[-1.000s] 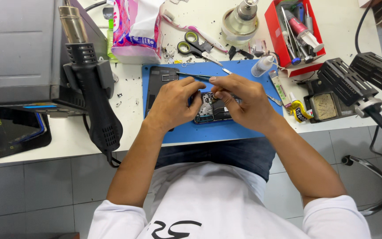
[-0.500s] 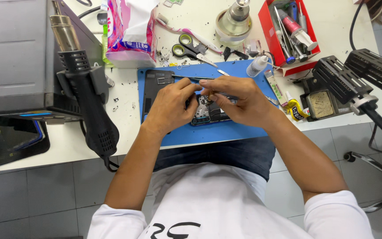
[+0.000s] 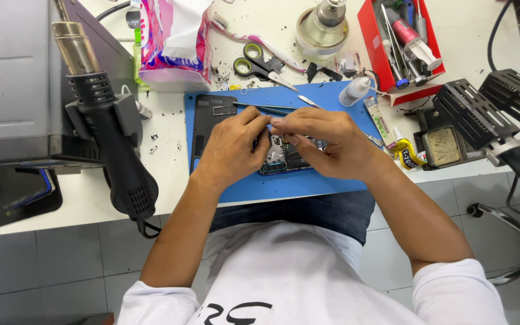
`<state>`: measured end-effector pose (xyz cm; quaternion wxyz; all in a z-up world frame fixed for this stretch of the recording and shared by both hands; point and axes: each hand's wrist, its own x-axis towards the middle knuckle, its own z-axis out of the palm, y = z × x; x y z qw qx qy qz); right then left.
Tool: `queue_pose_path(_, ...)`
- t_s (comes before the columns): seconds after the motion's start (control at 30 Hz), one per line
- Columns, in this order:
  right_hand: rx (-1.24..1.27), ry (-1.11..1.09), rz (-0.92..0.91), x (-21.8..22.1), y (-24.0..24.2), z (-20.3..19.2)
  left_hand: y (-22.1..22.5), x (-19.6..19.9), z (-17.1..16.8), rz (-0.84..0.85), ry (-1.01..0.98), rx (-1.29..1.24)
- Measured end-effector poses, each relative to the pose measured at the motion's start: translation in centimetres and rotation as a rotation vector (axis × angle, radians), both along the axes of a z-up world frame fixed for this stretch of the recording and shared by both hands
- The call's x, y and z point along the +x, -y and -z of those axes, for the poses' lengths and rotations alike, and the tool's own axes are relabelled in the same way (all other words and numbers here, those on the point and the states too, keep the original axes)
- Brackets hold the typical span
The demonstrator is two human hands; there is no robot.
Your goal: The person uses a screwdriver to remove screws from a disassembled mobile phone placed on a blue mat. They continue to unscrew and remove small components from the phone's internal assembly throughout the clip.
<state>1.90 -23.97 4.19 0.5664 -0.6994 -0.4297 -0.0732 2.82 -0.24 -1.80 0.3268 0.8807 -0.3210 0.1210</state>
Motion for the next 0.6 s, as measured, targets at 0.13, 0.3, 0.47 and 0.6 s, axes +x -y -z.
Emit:
queue_pose_path(0.13, -0.034, 0.054, 0.052, 0.4, 0.3, 1.1, 0.1, 0.0, -0.7, -0.005, 0.003, -0.012)
queue_pose_path(0.3, 0.052, 0.090, 0.034, 0.7, 0.1, 1.6, 0.2, 0.4, -1.0, -0.013, -0.022, -0.017)
queue_pose_path(0.47, 0.042, 0.140, 0.101, 0.9, 0.0, 1.9, 0.0, 0.7, -1.0, -0.012, -0.085, -0.038)
queue_pose_path(0.6, 0.023, 0.206, 0.154, 1.2, 0.4, 2.7, -0.3, 0.9, -0.9, -0.019, -0.188, -0.105)
